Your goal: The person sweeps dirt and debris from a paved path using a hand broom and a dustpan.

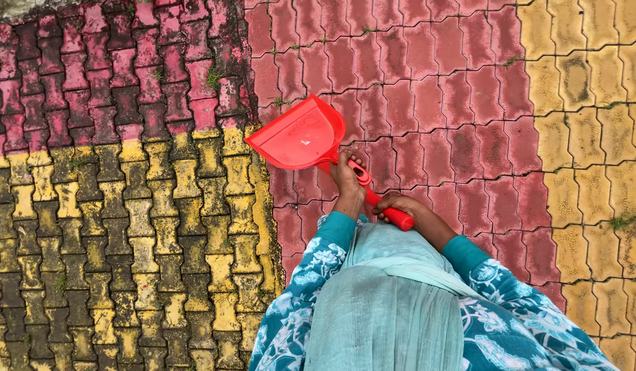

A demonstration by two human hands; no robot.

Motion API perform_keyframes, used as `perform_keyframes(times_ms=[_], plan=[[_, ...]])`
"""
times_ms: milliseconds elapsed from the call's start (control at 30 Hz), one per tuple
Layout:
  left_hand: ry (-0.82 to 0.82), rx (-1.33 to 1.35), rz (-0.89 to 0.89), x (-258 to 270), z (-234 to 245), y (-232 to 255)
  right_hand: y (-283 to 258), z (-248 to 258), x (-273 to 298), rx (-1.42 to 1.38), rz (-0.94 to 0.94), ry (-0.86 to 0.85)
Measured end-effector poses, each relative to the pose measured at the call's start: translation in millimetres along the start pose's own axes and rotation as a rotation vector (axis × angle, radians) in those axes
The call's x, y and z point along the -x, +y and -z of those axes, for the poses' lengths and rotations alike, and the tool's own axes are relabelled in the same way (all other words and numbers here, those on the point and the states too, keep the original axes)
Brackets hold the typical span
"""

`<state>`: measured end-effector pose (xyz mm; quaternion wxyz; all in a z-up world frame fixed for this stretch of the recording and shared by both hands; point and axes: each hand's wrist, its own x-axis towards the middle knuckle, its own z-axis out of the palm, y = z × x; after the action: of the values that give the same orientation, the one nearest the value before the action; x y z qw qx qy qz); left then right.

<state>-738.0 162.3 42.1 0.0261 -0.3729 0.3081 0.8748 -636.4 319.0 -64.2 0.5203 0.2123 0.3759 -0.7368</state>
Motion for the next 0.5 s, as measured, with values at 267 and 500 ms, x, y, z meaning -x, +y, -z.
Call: perform_keyframes(times_ms=[267, 500], plan=[[-0.046, 0.064, -0.011, -32.1, -27.0, 24.8, -95.7, 66.2, 21.3, -0.407, 0.269, 0.325], [0.074, -0.038, 0.02, -67.4, -60.3, 27.2, -160.6, 66.4, -15.2, -0.439, 0.442, 0.416]])
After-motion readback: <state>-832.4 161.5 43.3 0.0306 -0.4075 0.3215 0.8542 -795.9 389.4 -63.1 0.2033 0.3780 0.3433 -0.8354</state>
